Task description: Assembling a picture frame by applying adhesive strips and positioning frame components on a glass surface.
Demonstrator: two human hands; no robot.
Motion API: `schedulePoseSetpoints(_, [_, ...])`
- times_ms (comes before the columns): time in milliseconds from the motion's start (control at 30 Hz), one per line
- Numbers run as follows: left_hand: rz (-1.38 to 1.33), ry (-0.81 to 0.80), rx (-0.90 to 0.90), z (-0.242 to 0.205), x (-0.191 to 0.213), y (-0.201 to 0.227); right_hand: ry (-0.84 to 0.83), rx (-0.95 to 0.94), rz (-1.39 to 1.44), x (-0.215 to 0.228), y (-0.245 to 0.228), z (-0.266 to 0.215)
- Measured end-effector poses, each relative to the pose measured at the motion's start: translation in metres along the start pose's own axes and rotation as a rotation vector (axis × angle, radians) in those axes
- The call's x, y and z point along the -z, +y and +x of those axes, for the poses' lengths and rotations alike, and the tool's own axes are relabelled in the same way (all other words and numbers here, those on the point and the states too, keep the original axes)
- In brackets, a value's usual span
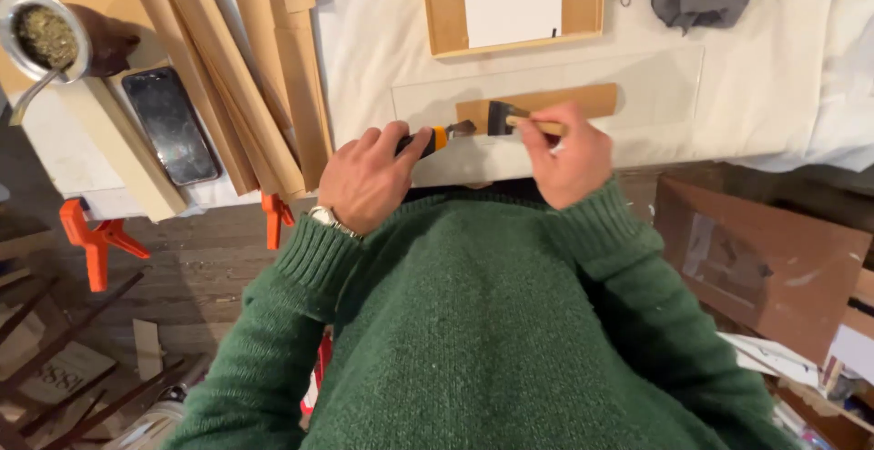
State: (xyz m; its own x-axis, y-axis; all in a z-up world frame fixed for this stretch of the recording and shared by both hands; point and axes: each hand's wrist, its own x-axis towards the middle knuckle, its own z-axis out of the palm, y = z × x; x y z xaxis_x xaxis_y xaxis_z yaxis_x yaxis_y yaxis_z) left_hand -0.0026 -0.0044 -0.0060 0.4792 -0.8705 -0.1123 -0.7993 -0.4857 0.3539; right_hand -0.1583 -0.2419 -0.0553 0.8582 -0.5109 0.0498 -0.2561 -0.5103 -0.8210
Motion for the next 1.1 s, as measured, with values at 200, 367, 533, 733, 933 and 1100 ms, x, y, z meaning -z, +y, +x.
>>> schedulePoseSetpoints(200, [-0.021,-0.11,-0.037,0.011,-0.001,-0.003,-0.023,0.025,-0.211,0.045,0.023,-0.005])
schedulePoseSetpoints(367, [-0.011,-0.127,-0.029,0.011,0.0,-0.01,0.118,-0.077,-0.424,0.111,0.031,0.001])
schedulePoseSetpoints(533, [-0.026,-0.119,-0.029,0.006,-0.004,-0.011,0.086,-0.09,-0.107,0.063,0.006,0.004])
schedulePoseSetpoints(733, [-0.053,-0.121,-0.027,0.009,-0.002,-0.013,0.038,-0.254,0.012,0.029,0.015,0.012])
schedulePoseSetpoints(933, [-0.071,-0.138,-0.022,0.011,0.0,-0.011,0.206,-0.261,-0.262,0.077,0.033,0.003])
schedulePoseSetpoints(1100, [-0.067,-0.144,-0.011,0.011,0.001,-0.011,0.029,-0.288,0.108,0.024,-0.003,0.01])
